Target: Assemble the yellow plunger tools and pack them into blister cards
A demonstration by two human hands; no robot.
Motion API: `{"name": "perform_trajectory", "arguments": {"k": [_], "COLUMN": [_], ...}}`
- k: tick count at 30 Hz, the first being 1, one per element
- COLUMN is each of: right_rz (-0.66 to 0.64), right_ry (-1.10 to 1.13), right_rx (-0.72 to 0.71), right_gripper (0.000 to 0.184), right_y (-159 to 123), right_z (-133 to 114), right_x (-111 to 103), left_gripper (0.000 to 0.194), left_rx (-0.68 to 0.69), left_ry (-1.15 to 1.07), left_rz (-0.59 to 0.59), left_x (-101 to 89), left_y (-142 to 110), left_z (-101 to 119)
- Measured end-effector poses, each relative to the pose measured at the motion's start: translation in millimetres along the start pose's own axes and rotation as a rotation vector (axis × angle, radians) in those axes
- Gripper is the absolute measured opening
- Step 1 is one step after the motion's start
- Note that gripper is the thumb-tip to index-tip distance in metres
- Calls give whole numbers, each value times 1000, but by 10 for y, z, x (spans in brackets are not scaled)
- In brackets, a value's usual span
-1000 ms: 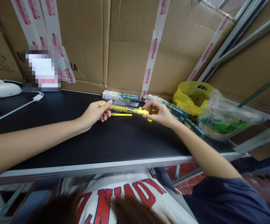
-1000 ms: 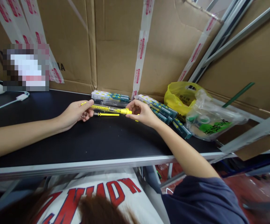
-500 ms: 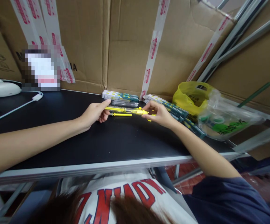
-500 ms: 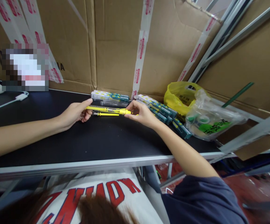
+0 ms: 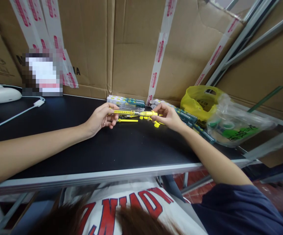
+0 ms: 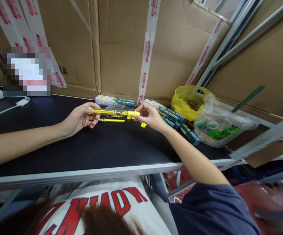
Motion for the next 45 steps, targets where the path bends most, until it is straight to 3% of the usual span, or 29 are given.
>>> {"name": "perform_trajectory", "arguments": {"k": [8,16,25,35,45], "right_rz": [51,53,52,97,82], "right_ry": [57,40,22,32,2], "right_rx": [26,11,11,-15,-26], "right_gripper": [39,41,44,44,42], "right_y": [-4,-3,-9,-17,-19], "right_z": [-37,-40,-69,-63,-90], "right_x": [-64,-66,-29,-55,-26], "left_gripper": [20,31,34,36,33], "left_rx": [126,217,237,246,254], "left_ry": [94,180,269,273,301], "left_rz": [29,34,98,20,11], "left_x": [21,1,-57,52,28], "left_y": [-13,-9,-26,-38,-27], "left_z": [181,215,231,210,201]}}
Point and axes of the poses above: each hand's wrist, its own y-axis towards the middle knuckle, its own x-axis out of the palm, z = x × y, the point moved 9 cm from there along y, towards the middle knuckle, and after that the axes turned 2 degrees about -z, right-handed, at the moved point
